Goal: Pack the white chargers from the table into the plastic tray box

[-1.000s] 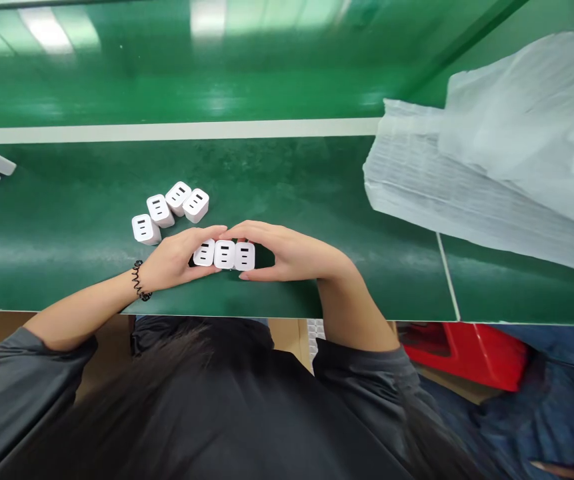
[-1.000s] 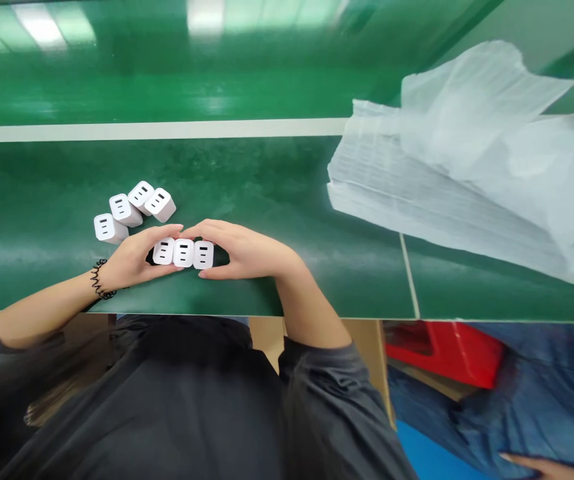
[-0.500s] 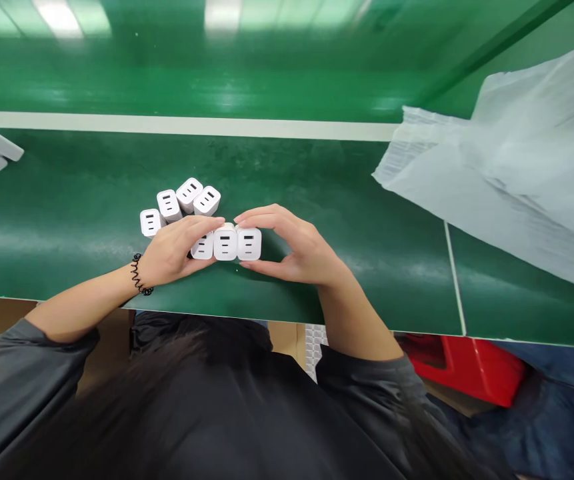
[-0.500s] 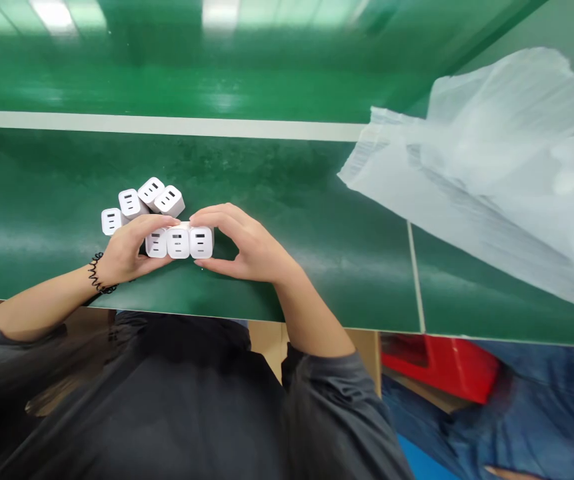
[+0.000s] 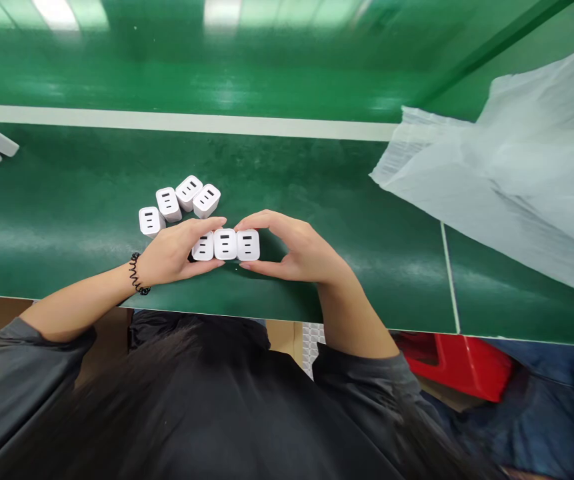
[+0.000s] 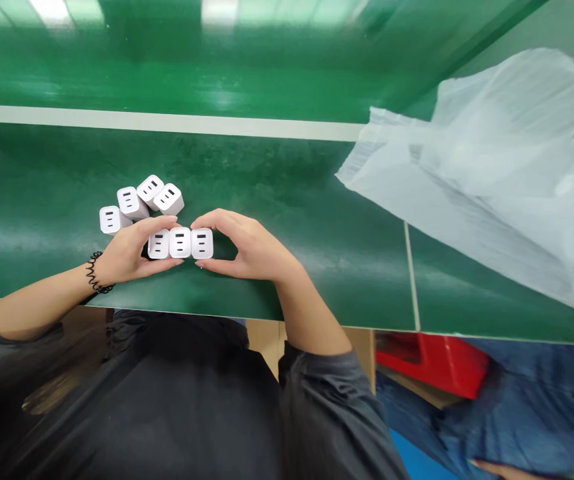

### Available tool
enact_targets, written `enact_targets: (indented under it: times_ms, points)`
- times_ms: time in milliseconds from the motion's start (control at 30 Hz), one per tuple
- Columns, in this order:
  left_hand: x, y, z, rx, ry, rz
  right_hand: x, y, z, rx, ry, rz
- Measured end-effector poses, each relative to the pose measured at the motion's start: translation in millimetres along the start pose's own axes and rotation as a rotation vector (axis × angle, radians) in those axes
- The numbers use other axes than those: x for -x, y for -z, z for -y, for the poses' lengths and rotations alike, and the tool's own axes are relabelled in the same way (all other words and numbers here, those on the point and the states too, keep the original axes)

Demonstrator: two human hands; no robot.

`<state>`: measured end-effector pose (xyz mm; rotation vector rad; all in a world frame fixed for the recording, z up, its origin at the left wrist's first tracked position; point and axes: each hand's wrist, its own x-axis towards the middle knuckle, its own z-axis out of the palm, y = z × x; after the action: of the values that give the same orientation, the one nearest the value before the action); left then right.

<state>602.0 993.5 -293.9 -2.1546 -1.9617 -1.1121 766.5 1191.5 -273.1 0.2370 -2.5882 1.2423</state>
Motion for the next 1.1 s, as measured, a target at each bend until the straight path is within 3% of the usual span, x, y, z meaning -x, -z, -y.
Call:
enact_targets:
  times_ms: [467, 1100]
  points:
    - [2, 1.7, 3, -0.027, 0.037, 0.176, 2, -1, -4, 0.012, -0.056, 0.148]
    - [4, -0.5, 6, 0.033, 0.026, 0.162, -1, -14, -1, 0.017, 0.041, 0.091]
